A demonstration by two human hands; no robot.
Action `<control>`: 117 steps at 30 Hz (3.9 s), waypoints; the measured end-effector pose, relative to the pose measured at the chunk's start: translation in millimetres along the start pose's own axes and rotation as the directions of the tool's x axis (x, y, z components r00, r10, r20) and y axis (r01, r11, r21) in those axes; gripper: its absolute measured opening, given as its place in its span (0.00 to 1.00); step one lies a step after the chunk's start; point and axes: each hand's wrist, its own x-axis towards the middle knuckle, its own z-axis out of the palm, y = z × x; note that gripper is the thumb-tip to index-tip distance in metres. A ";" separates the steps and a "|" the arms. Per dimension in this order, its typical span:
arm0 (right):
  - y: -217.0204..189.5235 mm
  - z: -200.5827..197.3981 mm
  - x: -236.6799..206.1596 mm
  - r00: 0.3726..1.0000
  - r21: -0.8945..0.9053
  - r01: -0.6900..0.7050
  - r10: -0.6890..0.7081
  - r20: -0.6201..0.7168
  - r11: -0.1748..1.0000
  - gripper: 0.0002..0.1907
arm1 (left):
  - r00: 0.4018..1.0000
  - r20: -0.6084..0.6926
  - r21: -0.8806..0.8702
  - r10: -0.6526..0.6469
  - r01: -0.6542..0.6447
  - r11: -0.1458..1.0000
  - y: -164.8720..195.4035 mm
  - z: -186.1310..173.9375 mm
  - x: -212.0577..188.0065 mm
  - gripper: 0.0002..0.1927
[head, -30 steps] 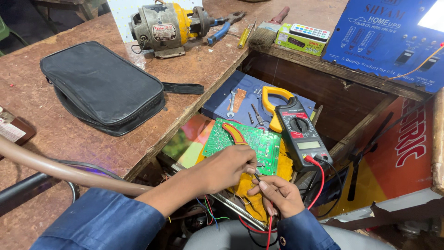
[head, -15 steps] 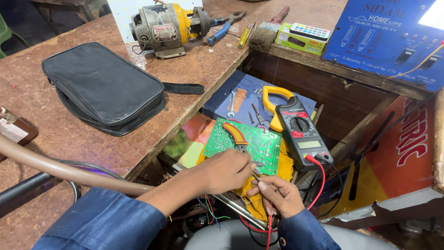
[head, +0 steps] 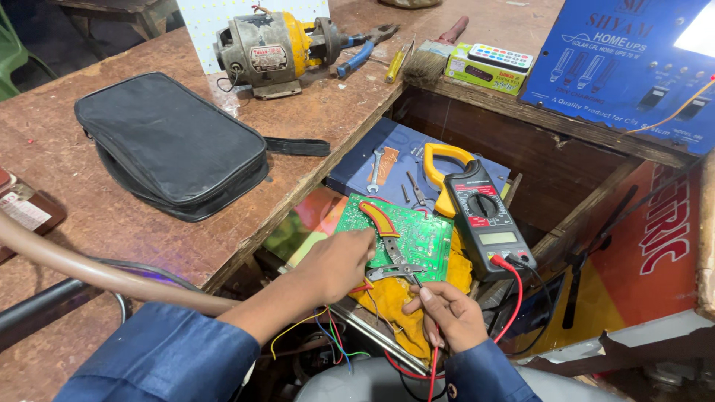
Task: The person works on a green circuit board at a repair bench, probing its components with multimeter test leads and adjusting wires and parts on the board. They later pick up pliers to grip and reposition components while continuing to test the board.
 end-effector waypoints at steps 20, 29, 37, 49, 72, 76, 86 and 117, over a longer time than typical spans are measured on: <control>25.3 -7.8 7.3 0.990 0.180 0.022 0.004 -0.139 0.983 0.13 | 0.995 -0.038 0.158 0.094 -0.087 0.984 59.6 61.8 -56.4 0.31; 28.2 -7.8 7.2 0.995 0.318 0.070 -0.045 -0.085 0.945 0.13 | 0.976 0.210 -0.080 0.059 -0.043 0.996 61.3 86.6 -60.2 0.17; 28.6 -4.8 9.9 0.998 0.344 0.060 -0.045 -0.051 0.937 0.16 | 0.985 -0.151 -0.186 0.081 -0.109 0.976 58.9 67.7 -53.2 0.11; 29.8 2.1 15.7 0.995 0.237 0.091 -0.097 0.013 0.967 0.17 | 0.913 -0.390 -0.321 0.122 -0.259 0.911 62.3 43.1 -35.8 0.08; 3.9 17.2 -1.0 0.995 0.145 0.078 -0.068 -0.071 0.986 0.19 | 0.912 -0.140 0.324 0.385 -0.325 0.888 17.9 -0.2 -24.0 0.08; -3.2 19.4 -3.1 0.995 0.217 0.036 -0.015 -0.096 0.975 0.18 | 0.927 -0.104 0.439 0.361 -0.283 0.853 6.0 7.6 -23.0 0.10; -9.5 11.8 -7.0 0.999 0.446 -0.026 0.034 -0.011 0.895 0.19 | 0.959 -0.017 0.359 0.284 -0.260 0.896 9.0 14.3 -25.3 0.11; -1.2 13.6 -1.3 0.973 0.389 0.113 -0.023 -0.228 0.914 0.16 | 0.852 -0.096 0.786 0.514 -0.252 0.565 28.1 -20.8 -15.6 0.15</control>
